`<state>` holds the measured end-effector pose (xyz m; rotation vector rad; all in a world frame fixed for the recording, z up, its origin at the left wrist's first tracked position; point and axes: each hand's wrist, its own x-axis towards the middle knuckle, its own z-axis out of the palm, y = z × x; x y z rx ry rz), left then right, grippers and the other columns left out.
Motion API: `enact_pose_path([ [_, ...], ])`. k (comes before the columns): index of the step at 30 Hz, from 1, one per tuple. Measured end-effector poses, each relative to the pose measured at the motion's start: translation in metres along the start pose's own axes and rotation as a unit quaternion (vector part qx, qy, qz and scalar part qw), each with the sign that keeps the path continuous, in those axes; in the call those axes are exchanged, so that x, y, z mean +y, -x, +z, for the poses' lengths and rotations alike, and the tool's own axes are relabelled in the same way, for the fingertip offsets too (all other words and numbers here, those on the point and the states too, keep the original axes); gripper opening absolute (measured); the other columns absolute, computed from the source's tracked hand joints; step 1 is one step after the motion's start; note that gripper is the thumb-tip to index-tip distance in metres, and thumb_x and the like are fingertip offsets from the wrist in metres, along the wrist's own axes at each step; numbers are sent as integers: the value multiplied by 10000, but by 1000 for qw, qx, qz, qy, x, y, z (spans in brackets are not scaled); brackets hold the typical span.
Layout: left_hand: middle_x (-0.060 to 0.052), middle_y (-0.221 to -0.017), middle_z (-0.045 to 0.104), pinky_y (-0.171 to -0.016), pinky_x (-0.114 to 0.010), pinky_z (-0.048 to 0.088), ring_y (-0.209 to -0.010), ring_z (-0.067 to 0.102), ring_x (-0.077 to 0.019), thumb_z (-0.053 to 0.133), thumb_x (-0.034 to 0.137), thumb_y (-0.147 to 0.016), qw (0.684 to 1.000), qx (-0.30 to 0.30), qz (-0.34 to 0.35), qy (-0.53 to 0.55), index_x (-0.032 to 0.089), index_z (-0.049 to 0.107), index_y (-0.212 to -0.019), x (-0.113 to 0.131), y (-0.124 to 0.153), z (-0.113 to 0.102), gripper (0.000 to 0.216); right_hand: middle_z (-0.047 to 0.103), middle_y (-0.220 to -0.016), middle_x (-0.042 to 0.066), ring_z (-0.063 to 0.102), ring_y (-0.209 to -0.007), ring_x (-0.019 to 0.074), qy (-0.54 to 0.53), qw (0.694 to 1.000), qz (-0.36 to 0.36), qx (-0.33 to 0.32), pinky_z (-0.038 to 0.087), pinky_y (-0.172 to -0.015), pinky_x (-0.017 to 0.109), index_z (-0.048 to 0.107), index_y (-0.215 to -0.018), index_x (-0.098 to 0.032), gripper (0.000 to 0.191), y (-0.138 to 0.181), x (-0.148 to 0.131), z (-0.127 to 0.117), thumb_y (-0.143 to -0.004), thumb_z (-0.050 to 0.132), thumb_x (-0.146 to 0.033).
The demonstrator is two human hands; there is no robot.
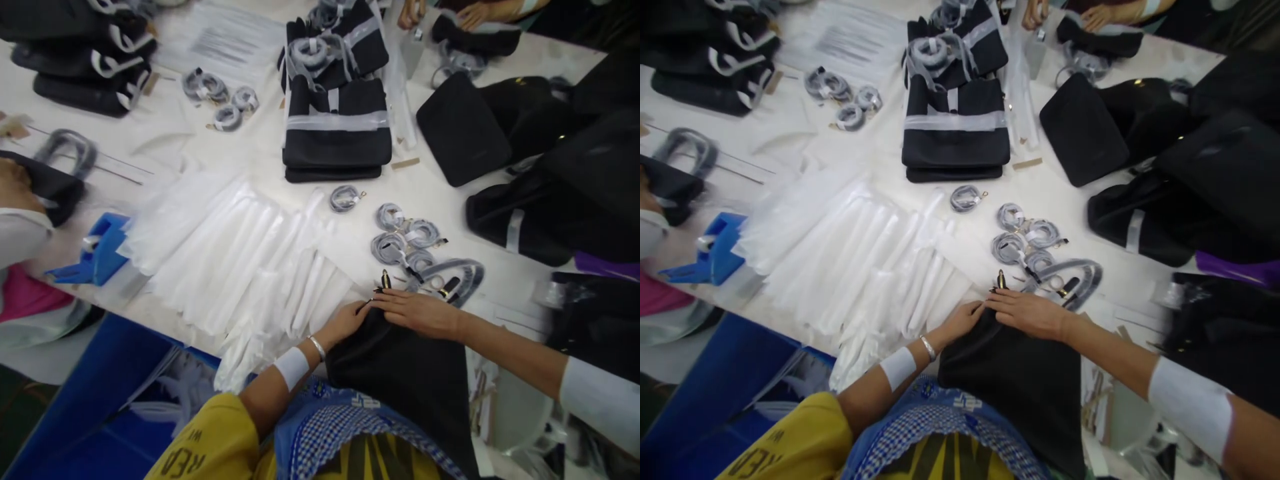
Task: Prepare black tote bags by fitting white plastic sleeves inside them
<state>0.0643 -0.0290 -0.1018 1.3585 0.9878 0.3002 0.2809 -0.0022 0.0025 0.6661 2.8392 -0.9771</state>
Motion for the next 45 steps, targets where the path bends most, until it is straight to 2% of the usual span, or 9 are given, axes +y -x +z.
enact_pose_path([
  [3,-39,-964,744,-808,-293,532,-875,659,-183,404,433,-970,1000,6,-1,14,178,706,-1007,-3,-7,10,397,456,-1474,157,266,-1446,245,-28,999,-3,-16,283,-1188,493,634,-1091,-128,375,8,1,2,-785,473,18],
  [8,-95,-971,716,-884,-354,492,-911,631,-216,472,395,-957,989,130,-38,-56,141,692,-977,-8,-6,10,337,630,-1263,153,450,-1337,256,-39,996,62,-41,398,-1103,454,619,-1120,-139,325,12,8,8,-853,469,-30],
  [16,-101,-1104,681,-965,-386,473,-1035,608,-235,544,294,-916,992,86,-11,-94,170,643,-1140,-16,-5,-2,275,699,-1029,113,627,-1005,285,2,989,81,-124,461,-886,419,634,-1069,-165,284,-30,41,15,-875,666,-371],
  [24,-72,-1068,714,-952,-352,501,-1009,649,-207,337,481,-978,984,76,-138,84,176,667,-1110,11,84,-27,468,705,-874,55,648,-830,245,-52,982,138,-120,400,-700,314,674,-965,-245,326,-40,71,38,-847,645,-548],
  [28,-61,-1235,662,-1031,-360,434,-1145,589,-248,549,554,-865,988,56,-139,-28,220,630,-1208,31,130,-27,486,698,-897,53,641,-845,246,-66,983,148,-91,396,-708,312,670,-979,-250,378,-35,71,43,-805,675,-586],
  [36,2,-603,583,-643,-276,434,-642,563,-169,452,411,-884,982,-43,-170,-71,160,650,-654,6,121,-17,394,704,-875,59,637,-848,243,-40,982,169,-72,377,-715,303,675,-960,-237,400,-52,49,63,-839,620,-615],
  [39,-15,-725,657,-712,-290,462,-721,604,-182,445,374,-888,985,-29,-149,-80,149,688,-936,7,127,-14,334,694,-848,62,634,-827,241,-2,981,194,-32,368,-714,304,671,-936,-228,433,-55,41,74,-848,585,-643],
  [42,-43,-1014,721,-821,-307,498,-908,662,-202,535,399,-864,989,-35,-145,-17,198,447,-1395,16,140,-11,574,685,-845,65,625,-815,241,23,975,223,6,364,-722,306,667,-928,-216,462,-55,33,83,-813,617,-661],
  [45,-71,-1203,681,-922,-346,495,-1081,645,-236,561,417,-859,988,-27,-148,-29,230,309,-1493,25,148,-9,707,678,-847,76,617,-819,245,33,968,248,33,363,-742,313,665,-921,-197,465,-54,25,88,-798,649,-645],
])
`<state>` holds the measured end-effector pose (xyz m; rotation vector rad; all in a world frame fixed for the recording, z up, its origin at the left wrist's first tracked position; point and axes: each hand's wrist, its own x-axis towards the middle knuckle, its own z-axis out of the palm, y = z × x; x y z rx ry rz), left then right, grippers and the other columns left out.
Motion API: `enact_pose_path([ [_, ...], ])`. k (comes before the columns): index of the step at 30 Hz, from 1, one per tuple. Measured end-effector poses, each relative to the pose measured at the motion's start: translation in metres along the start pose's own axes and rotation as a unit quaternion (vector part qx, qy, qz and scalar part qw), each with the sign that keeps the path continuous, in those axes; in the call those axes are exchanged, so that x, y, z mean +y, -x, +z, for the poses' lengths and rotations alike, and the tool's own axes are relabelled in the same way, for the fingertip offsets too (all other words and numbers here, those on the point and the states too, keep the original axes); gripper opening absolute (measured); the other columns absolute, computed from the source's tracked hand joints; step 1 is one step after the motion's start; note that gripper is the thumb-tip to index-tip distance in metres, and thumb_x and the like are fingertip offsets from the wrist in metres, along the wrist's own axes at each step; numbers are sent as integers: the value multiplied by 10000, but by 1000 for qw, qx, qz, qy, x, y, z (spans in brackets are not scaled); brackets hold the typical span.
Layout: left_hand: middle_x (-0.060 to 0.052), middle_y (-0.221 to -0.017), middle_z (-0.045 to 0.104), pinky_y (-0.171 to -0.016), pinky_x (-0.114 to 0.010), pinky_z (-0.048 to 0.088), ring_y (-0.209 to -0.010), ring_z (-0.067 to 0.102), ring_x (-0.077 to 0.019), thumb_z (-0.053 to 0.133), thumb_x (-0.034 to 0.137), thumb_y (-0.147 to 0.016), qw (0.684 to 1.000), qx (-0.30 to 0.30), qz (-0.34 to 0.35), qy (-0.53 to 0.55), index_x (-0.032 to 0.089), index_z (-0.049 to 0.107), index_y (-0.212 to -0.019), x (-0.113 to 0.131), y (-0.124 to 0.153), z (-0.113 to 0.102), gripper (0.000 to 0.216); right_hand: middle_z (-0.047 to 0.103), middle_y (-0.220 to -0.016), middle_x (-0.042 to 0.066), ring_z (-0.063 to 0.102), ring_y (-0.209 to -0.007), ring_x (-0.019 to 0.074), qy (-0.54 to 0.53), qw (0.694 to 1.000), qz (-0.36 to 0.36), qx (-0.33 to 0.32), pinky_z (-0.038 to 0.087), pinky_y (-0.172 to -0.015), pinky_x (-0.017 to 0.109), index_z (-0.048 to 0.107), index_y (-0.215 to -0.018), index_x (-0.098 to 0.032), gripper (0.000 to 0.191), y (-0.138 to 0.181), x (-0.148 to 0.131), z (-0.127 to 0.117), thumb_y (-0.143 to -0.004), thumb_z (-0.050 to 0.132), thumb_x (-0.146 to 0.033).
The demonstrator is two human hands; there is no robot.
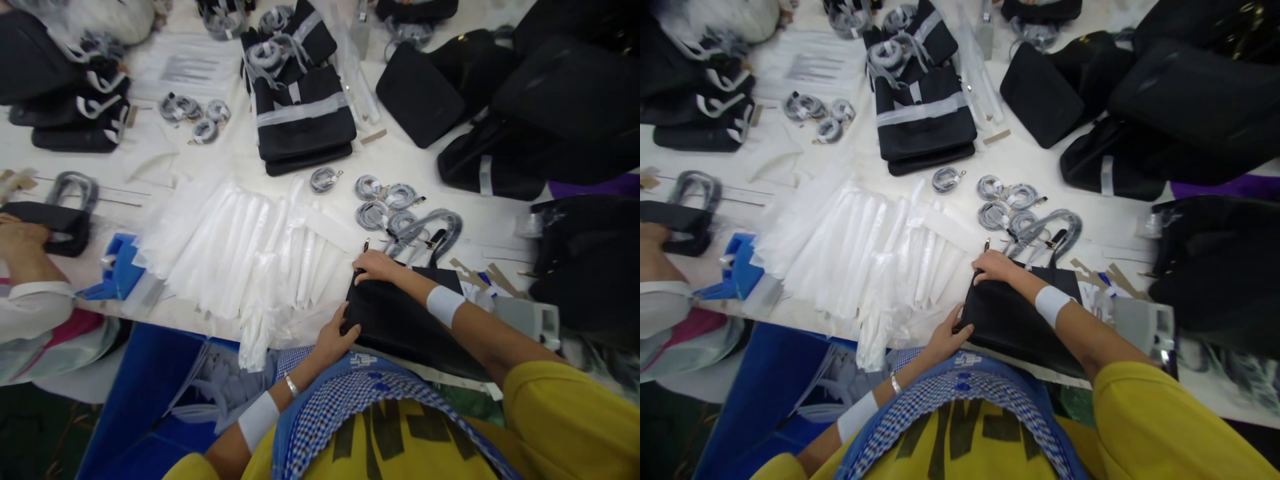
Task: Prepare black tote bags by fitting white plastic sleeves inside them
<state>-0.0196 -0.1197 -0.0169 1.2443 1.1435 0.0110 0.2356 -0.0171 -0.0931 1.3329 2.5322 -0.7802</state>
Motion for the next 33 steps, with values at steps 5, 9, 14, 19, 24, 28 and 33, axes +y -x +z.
enact_pose_path([
  [5,-44,-1183,695,-962,-384,494,-1054,655,-232,402,408,-954,985,27,70,-154,287,455,-1420,9,5,0,484,677,-875,90,606,-854,242,4,999,31,42,352,-766,318,658,-927,-178,436,5,-13,3,-844,623,-605],
  [9,-121,-1477,459,-1122,-485,363,-1370,409,-328,535,550,-883,925,38,202,-319,240,605,-1278,12,1,-3,507,680,-883,91,596,-874,238,6,996,52,71,348,-770,314,653,-910,-165,450,8,-19,7,-830,640,-607],
  [14,-147,-1467,472,-1128,-472,373,-1381,412,-317,653,523,-807,891,-87,241,-375,177,555,-1288,16,-26,-3,601,692,-889,84,604,-873,225,4,992,74,105,371,-778,318,663,-892,-171,401,10,-21,11,-823,674,-566],
  [19,-135,-1206,685,-968,-423,498,-1093,656,-303,609,584,-800,893,-115,150,-409,187,541,-1317,25,-46,-3,655,709,-899,66,612,-953,231,-12,976,127,179,399,-882,349,675,-877,-179,251,18,-40,7,-820,728,-419],
  [24,-112,-1120,728,-940,-374,517,-1076,669,-296,585,630,-789,885,-149,121,-424,156,657,-1192,35,-63,-4,626,525,-1400,110,412,-1326,270,-39,902,263,341,308,-1096,451,613,-1176,-204,308,92,-78,-2,-900,635,-338],
  [28,-89,-1082,744,-925,-352,530,-1056,680,-284,584,644,-785,881,-174,112,-426,161,675,-1177,37,-72,-4,629,568,-1360,94,474,-1299,233,-158,694,428,557,356,-1121,426,571,-1276,-237,363,207,-112,37,-971,489,-416],
  [33,-69,-1077,746,-922,-357,535,-1033,688,-272,568,639,-799,873,-182,112,-439,174,670,-1183,38,-74,-4,611,616,-1303,89,569,-1208,281,-324,610,493,529,460,-1042,459,559,-1287,-247,528,282,-138,125,-860,601,-554],
])
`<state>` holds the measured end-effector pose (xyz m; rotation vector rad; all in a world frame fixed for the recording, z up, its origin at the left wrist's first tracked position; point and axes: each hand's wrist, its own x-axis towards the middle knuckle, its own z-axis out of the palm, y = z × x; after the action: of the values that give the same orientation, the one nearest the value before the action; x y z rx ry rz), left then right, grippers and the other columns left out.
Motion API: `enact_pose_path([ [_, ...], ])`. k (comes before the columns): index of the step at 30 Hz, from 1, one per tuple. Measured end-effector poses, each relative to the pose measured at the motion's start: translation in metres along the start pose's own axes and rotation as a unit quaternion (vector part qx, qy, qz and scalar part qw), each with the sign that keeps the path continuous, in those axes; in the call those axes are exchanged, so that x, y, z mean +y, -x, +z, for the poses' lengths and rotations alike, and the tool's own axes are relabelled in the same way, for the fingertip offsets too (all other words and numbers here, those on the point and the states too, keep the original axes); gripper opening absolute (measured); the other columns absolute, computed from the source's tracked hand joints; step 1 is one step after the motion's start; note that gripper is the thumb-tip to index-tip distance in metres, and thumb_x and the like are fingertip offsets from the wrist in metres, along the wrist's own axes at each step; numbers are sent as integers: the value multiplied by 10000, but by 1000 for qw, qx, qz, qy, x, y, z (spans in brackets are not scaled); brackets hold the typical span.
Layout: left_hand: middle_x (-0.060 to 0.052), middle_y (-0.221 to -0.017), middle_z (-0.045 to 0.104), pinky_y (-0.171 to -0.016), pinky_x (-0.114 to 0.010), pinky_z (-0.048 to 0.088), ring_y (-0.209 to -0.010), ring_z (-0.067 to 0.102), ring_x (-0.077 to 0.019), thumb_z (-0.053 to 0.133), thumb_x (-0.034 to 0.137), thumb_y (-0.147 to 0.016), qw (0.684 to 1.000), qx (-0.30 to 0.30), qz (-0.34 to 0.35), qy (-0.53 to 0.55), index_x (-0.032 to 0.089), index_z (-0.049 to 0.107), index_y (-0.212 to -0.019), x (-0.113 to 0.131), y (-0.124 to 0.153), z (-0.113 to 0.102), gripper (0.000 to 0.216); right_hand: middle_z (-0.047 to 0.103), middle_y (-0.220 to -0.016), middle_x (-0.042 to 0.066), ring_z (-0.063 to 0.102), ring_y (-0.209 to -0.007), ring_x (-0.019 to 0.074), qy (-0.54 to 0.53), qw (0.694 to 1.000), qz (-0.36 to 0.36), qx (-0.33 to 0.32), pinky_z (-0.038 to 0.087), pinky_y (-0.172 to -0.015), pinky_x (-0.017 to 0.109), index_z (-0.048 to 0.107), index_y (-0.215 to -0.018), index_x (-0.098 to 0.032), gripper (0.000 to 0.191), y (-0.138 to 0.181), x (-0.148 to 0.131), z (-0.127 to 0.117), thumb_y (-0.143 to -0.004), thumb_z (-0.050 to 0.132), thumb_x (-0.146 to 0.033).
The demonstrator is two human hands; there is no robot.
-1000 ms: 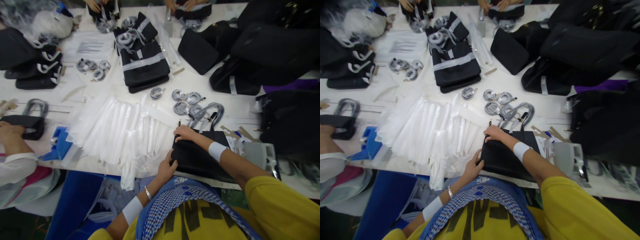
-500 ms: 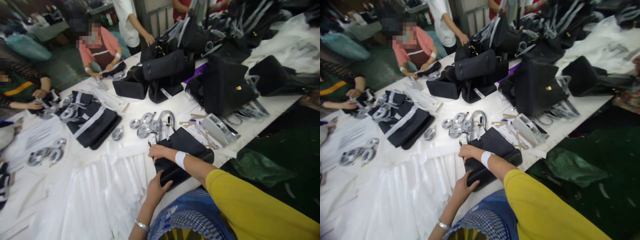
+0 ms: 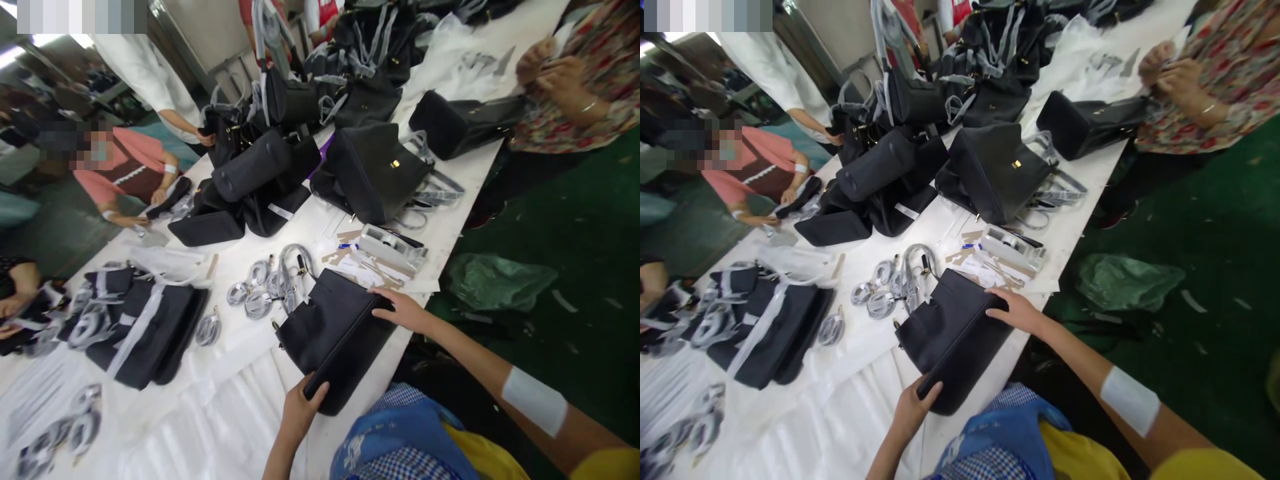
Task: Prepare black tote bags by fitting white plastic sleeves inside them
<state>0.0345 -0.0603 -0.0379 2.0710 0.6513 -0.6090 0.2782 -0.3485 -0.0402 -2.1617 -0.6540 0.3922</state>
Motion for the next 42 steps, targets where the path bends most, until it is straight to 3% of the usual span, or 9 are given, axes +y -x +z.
enact_pose_path([
  [4,-76,-1079,743,-923,-378,536,-1034,685,-281,592,617,-792,1000,28,-1,-2,171,659,-1180,-12,3,3,595,652,-1236,73,606,-1149,273,-34,999,7,-31,480,-1012,435,601,-1190,-248,529,1,36,14,-804,638,-608],
  [9,-106,-1097,732,-943,-380,532,-1057,674,-278,554,624,-818,985,143,-20,91,135,650,-1139,-27,9,29,593,697,-1107,120,654,-1030,307,84,996,13,-22,534,-898,462,624,-1135,-201,528,-16,59,38,-885,488,-645],
  [14,-144,-1121,711,-923,-361,517,-1072,664,-270,413,590,-907,948,279,-112,107,125,638,-1121,-10,-6,55,559,695,-954,128,666,-924,312,161,985,33,47,546,-816,447,626,-1042,-180,573,-20,61,60,-907,393,-685],
  [18,-164,-996,724,-850,-402,510,-963,686,-316,449,556,-904,928,313,-182,81,147,646,-1017,-1,-18,61,468,685,-995,167,644,-961,328,168,981,52,77,527,-856,461,612,-1125,-131,629,-18,51,68,-926,359,-672],
  [23,-133,-977,717,-805,-380,497,-937,684,-299,482,537,-907,911,336,-221,92,181,581,-1106,-2,-17,70,421,551,-1320,228,513,-1225,358,216,972,-56,71,446,-994,514,511,-1352,-112,536,-24,33,55,-982,385,-480],
  [29,-92,-961,716,-802,-334,511,-930,683,-249,443,518,-930,899,358,-214,134,189,588,-1034,-3,-13,81,374,464,-1479,90,342,-1398,279,234,926,-275,-112,223,-1167,533,460,-1426,-209,467,-34,15,58,-983,440,-355],
  [35,-136,-1150,680,-892,-415,523,-1046,656,-284,481,409,-932,864,418,-246,135,172,570,-1206,13,-8,86,373,404,-1522,82,300,-1420,292,260,908,-302,-133,199,-1152,560,378,-1479,-209,526,-33,25,76,-980,443,-363],
  [38,-113,-1487,445,-1067,-442,435,-1331,471,-269,437,253,-948,873,448,-188,39,226,452,-1395,33,-8,83,448,401,-1523,88,288,-1428,296,247,908,-314,-124,191,-1153,569,342,-1498,-206,551,-34,31,78,-979,436,-364],
  [42,-40,-1561,348,-1186,-489,281,-1457,281,-238,388,271,-980,919,364,-17,-152,274,395,-1450,52,-15,87,470,407,-1517,106,289,-1427,318,220,909,-332,-122,190,-1145,596,334,-1503,-201,555,-35,38,77,-982,377,-389],
])
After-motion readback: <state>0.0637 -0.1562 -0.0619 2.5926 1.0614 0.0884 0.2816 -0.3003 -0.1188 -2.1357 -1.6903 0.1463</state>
